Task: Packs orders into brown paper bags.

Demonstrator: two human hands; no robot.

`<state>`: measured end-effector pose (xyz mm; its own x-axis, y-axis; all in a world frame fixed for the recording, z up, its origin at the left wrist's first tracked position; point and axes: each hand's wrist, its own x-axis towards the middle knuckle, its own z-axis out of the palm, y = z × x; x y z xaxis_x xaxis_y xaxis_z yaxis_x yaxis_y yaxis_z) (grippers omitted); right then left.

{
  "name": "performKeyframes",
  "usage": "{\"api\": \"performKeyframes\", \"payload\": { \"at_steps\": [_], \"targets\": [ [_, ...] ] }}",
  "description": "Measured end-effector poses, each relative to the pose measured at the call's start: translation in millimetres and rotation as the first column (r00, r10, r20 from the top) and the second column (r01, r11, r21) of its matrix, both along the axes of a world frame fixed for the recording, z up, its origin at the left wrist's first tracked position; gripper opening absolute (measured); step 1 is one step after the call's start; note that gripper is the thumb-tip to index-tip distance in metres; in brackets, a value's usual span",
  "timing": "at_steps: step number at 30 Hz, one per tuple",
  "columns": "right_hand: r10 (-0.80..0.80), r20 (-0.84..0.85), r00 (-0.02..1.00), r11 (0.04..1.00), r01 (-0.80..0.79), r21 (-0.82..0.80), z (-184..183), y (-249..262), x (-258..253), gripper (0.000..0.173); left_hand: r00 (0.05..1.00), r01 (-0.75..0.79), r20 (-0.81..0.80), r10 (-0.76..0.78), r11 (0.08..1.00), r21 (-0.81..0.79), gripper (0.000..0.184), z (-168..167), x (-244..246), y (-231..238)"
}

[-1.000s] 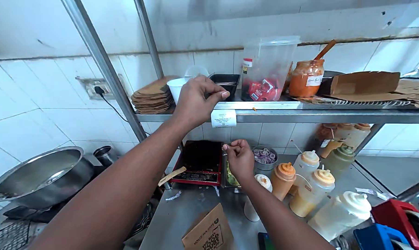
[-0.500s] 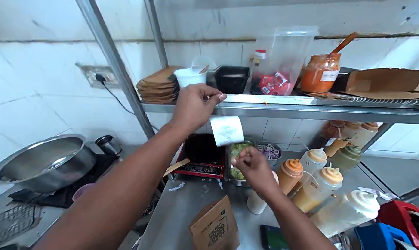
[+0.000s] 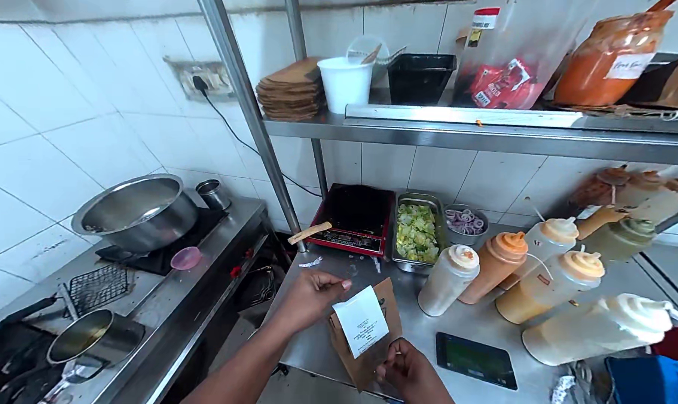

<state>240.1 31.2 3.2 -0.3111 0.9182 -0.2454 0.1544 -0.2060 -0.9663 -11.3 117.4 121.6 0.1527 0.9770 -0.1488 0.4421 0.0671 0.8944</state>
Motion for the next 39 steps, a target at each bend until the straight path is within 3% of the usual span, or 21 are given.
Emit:
{"api": "performKeyframes", "payload": {
  "at_steps": [6, 11, 16, 18, 20, 21, 23, 25, 29, 35, 39],
  "targets": [
    [-0.005, -0.043, 0.999, 1.000, 0.004, -0.027, -13.7, 7.7, -1.9, 0.023, 0.995, -0.008, 0.093, 0.037, 0.955, -0.296, 0.026, 4.7, 9.9, -5.5],
    [-0.027, -0.088, 0.996, 0.998, 0.021, -0.063, 2.3, -10.5, 8.1, 0.019, 0.990, -0.016, 0.119, 0.072, 0.911, -0.413, 0.023, 3.2, 13.7, -6.3],
    [-0.018, -0.096, 0.995, 0.996, 0.010, -0.087, 8.8, -12.2, 14.5, 0.021, 0.986, -0.109, 0.067, 0.155, 0.887, -0.448, 0.054, -17.8, 10.2, 1.4],
    [-0.016, -0.075, 0.997, 0.996, 0.009, -0.091, 10.1, -10.6, 14.0, 0.021, 0.946, -0.282, 0.064, 0.317, 0.907, -0.313, 0.057, -32.8, 3.3, -10.2],
    [-0.002, -0.053, 0.999, 0.997, -0.001, -0.072, 15.0, -12.7, 16.3, 0.022, 0.845, -0.508, 0.183, 0.502, 0.861, -0.015, 0.037, -53.3, 2.2, -43.8],
    [0.002, -0.054, 0.999, 0.998, -0.005, -0.064, 18.0, -12.6, 18.2, 0.023, 0.814, -0.560, 0.265, 0.516, 0.818, 0.129, 0.028, -61.1, 8.6, -66.2],
    [0.005, -0.060, 0.998, 0.998, -0.009, -0.065, 23.7, -14.5, 21.5, 0.023, 0.860, -0.486, 0.360, 0.362, 0.798, 0.357, 0.022, -78.0, 28.3, -110.5],
    [0.018, -0.055, 0.998, 0.996, -0.023, -0.087, 27.7, -19.3, 24.0, 0.024, 0.923, -0.350, 0.319, 0.217, 0.821, 0.452, 0.042, -92.2, 48.3, -140.8],
    [0.031, -0.015, 0.999, 0.994, -0.032, -0.104, 29.6, -15.0, 23.0, 0.025, 0.962, -0.250, 0.215, 0.169, 0.857, 0.450, 0.065, -105.3, 71.0, -145.2],
    [0.025, 0.084, 0.996, 0.999, -0.022, -0.031, 0.2, 6.4, 0.0, 0.026, 0.962, -0.272, 0.091, 0.256, 0.898, 0.346, 0.052, -127.1, 76.3, -138.5],
    [-0.061, 0.071, 0.996, 0.998, 0.060, 0.022, -21.0, 14.8, -20.6, 0.026, 0.925, -0.332, -0.081, 0.371, 0.895, 0.299, 0.046, -127.2, 70.1, -132.2]
  ]
}}
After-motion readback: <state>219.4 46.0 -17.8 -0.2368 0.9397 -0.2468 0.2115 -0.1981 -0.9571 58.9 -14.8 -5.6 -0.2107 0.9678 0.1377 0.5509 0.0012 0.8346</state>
